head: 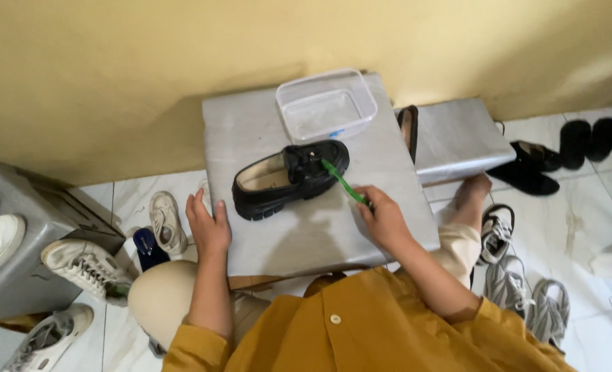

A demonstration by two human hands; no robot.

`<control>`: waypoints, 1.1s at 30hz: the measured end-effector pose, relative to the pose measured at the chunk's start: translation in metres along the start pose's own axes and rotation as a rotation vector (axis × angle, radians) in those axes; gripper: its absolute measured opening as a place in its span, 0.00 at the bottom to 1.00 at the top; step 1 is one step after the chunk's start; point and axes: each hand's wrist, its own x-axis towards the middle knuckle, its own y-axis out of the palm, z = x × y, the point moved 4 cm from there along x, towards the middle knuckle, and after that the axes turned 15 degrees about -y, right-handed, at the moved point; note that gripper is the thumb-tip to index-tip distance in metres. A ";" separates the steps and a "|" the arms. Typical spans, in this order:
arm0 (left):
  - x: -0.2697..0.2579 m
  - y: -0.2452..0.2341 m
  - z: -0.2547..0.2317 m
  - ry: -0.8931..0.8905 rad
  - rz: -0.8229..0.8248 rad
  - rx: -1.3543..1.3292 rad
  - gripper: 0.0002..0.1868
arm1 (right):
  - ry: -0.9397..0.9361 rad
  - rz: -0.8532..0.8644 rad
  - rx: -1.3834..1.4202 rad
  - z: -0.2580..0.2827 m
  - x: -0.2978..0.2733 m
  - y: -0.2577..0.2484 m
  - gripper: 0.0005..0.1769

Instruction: The person cleans a black shoe using a toothbrush dipped in a container of soapy water, scrubbing the sole and the sides of the shoe while sitting on the floor.

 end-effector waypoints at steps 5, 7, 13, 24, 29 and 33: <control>-0.021 -0.004 0.011 -0.051 0.045 0.071 0.31 | -0.030 -0.049 -0.048 -0.045 -0.001 0.000 0.18; -0.031 -0.005 0.001 -0.038 0.050 0.083 0.32 | -0.028 -0.080 -0.045 -0.040 -0.003 0.002 0.18; -0.061 -0.013 0.000 -0.105 0.068 0.118 0.33 | -0.021 -0.020 0.102 -0.028 -0.018 0.025 0.17; -0.030 0.004 0.039 -0.260 0.211 -0.165 0.33 | 0.012 -0.065 0.094 -0.034 -0.022 0.028 0.18; -0.041 -0.003 0.018 -0.253 0.244 -0.126 0.34 | 0.068 -0.092 0.106 -0.059 -0.018 0.015 0.17; -0.039 -0.002 0.024 -0.271 0.262 -0.132 0.34 | -0.066 0.061 0.156 -0.022 -0.032 0.033 0.17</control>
